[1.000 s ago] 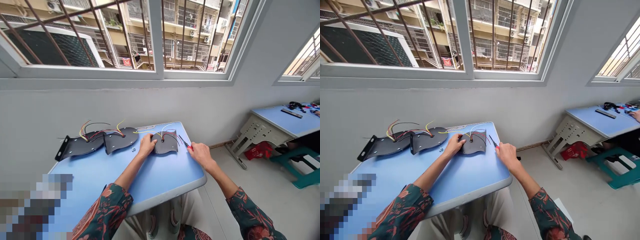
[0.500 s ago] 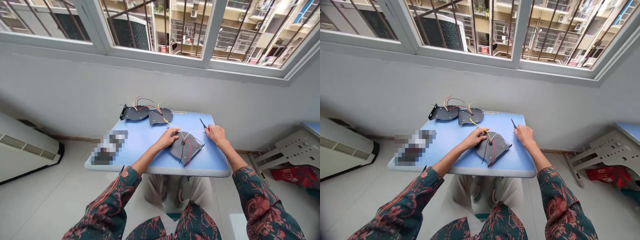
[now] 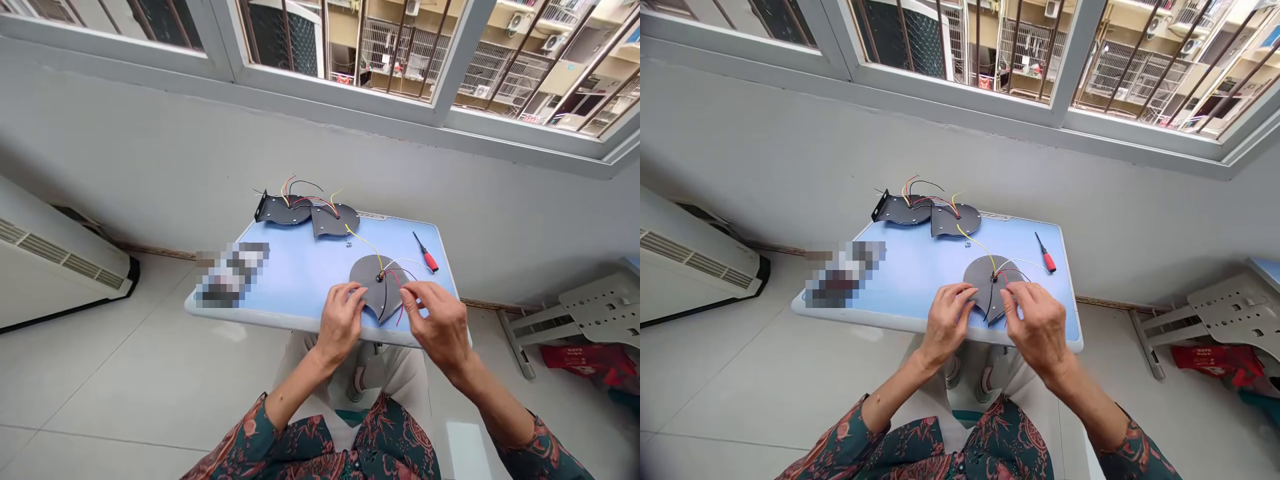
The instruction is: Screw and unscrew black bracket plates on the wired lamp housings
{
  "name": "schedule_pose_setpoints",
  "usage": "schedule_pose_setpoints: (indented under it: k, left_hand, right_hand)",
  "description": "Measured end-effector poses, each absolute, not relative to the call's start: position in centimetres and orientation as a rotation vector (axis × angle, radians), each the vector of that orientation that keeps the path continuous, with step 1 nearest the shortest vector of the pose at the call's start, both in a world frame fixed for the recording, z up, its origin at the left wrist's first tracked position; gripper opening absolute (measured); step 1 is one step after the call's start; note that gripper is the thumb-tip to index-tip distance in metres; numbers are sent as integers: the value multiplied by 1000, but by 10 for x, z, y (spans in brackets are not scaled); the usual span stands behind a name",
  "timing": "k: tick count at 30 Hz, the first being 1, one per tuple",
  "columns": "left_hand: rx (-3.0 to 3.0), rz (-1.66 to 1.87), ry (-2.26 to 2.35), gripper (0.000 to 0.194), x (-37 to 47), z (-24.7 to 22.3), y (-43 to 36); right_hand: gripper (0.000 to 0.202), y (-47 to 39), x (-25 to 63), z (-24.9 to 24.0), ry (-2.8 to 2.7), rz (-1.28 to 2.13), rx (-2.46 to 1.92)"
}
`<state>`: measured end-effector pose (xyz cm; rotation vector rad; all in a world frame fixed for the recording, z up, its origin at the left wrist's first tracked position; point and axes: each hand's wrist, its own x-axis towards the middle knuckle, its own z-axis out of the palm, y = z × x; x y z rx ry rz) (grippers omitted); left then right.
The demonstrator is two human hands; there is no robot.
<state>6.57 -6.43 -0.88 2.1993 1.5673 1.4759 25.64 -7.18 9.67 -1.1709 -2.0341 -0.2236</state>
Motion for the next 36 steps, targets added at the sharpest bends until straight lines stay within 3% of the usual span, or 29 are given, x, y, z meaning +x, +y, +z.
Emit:
schedule_pose_setpoints:
  k: [5, 11, 20, 26, 36]
  left_hand:
    - [2284, 1340, 1521, 34, 82, 1, -34]
    - [2323, 1094, 1474, 45, 74, -5, -9]
    - [2261, 1154, 1485, 46, 74, -5, -12]
    - [2276, 1169, 1475, 45, 71, -9, -14]
    - [2248, 1186, 1400, 35, 66, -9, 0]
  right_hand:
    - [15, -43, 213, 125, -2543, -225, -911]
    - [23, 23, 230, 123, -3222, -320, -1395]
    - [22, 36, 252, 112, -2999, -50, -1555]
    - [27, 49, 261, 91, -2614, 606, -1354]
    - [31, 55, 264, 86, -2378, 954, -1359]
